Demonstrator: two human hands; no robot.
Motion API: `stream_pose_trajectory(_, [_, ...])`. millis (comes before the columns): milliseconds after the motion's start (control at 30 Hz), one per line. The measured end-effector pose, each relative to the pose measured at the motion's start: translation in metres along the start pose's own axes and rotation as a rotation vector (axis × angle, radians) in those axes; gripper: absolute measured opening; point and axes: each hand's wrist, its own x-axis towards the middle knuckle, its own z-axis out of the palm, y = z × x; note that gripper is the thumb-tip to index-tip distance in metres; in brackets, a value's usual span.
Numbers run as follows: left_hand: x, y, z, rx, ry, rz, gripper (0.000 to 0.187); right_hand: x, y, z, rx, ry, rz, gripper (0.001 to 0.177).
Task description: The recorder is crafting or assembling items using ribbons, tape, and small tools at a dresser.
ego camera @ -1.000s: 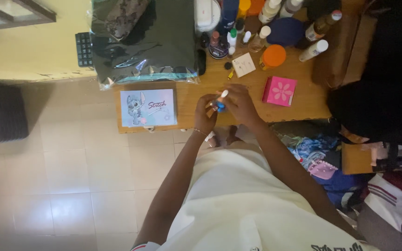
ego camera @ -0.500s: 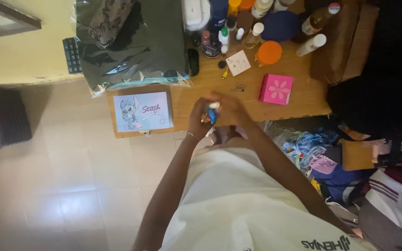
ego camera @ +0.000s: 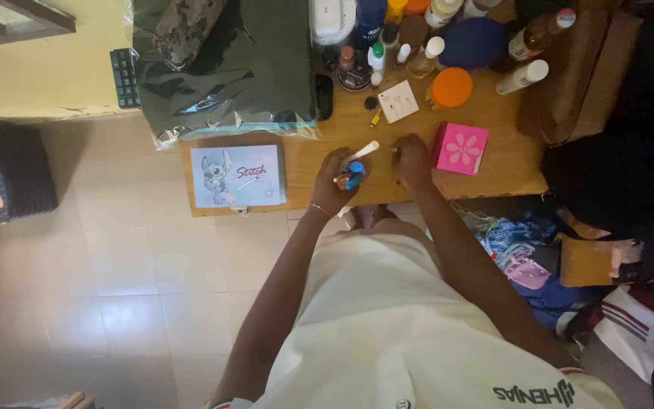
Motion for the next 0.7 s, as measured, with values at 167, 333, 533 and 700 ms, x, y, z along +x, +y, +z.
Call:
stream_pose_trajectory(167, [0.015, 0.036, -0.016, 0.020, 0.033, 0.167, 0.078, -0.001, -0.018, -0.029, 0.299, -0.189, 0.282, 0.017])
stream_pose_trajectory(333, [0.021, 0.063, -0.030, -0.087, -0.012, 0.232, 0.084, -0.009, 0.001, -0.028, 0.854, -0.179, 0.448, 0.017])
stream_pose_trajectory(533, [0.017, 0.050, -0.042, -0.062, -0.139, 0.241, 0.059, -0.006, -0.054, -0.098, 1.368, -0.402, 0.550, 0.017])
stream_pose_trajectory(700, [0.010, 0.056, -0.047, -0.306, -0.155, 0.161, 0.043, 0.001, -0.092, -0.114, 0.829, -0.366, 0.415, 0.018])
